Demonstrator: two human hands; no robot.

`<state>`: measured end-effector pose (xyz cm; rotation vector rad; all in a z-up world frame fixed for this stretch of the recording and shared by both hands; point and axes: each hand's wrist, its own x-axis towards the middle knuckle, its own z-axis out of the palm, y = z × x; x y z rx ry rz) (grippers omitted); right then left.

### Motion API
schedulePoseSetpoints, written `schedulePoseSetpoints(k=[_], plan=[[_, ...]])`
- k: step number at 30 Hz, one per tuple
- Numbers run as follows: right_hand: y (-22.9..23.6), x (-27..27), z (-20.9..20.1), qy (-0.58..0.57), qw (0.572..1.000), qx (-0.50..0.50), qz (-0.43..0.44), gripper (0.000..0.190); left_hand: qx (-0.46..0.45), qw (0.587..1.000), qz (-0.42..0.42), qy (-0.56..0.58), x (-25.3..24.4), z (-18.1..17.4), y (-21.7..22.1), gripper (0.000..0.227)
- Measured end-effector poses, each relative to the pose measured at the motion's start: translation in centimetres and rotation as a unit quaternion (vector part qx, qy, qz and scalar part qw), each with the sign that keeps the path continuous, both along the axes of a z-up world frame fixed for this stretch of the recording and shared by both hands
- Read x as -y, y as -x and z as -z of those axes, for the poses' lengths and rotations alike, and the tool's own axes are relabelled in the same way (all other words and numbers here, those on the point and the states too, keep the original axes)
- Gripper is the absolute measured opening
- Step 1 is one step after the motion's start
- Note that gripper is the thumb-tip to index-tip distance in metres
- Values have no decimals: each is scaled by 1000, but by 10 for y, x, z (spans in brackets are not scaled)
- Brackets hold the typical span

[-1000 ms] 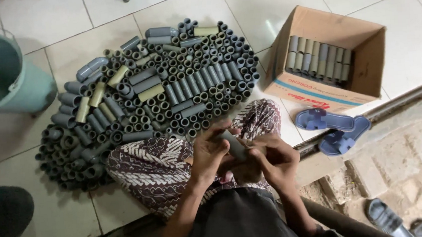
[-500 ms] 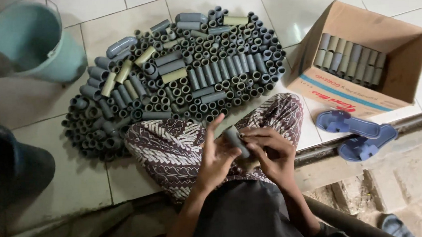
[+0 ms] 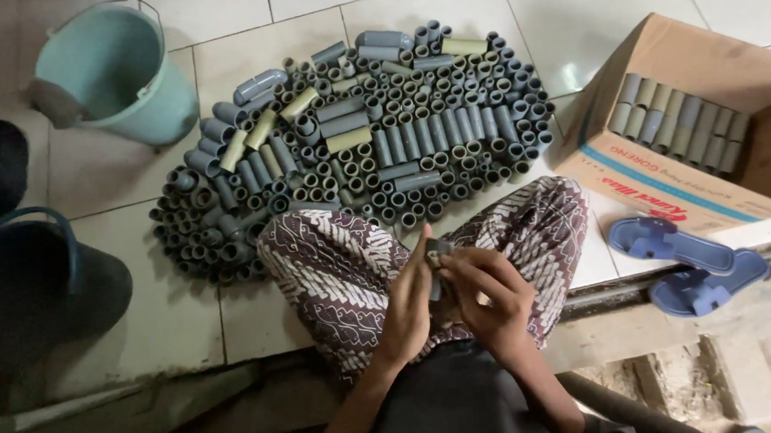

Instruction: Sorting and packing short PVC pipe segments from a pile on the floor into a cardboard box.

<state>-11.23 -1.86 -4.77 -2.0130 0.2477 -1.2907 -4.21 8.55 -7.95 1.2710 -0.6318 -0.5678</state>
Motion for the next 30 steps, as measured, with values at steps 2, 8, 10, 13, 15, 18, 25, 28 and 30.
schedulePoseSetpoints(k=[2,8,10,13,15,18,25,28,30], plan=[[1,-1,7,0,1000,12,2,10,3,999,43,6,-9,-11,-2,57],[6,13,19,33,996,-21,-83,16,-30,985,166,17,-20,-8,-9,65],[3,18,22,41,995,-22,-86,17,-46,987,149,21,-13,-8,-11,66],[3,22,35,83,985,-52,-141,16,-51,990,84,99,-2,2,-13,57],[4,22,38,117,974,-42,-190,16,51,998,-7,39,5,20,-17,53],[-9,50,86,117,986,47,-108,16,57,997,5,49,16,44,-7,53],[-16,56,111,167,979,1,-117,25,17,995,-68,71,42,37,-21,55],[-31,72,102,167,984,22,-64,14,-55,989,1,134,52,33,-18,56],[-54,81,87,121,989,88,6,8,2,999,-34,38,60,24,-22,60]])
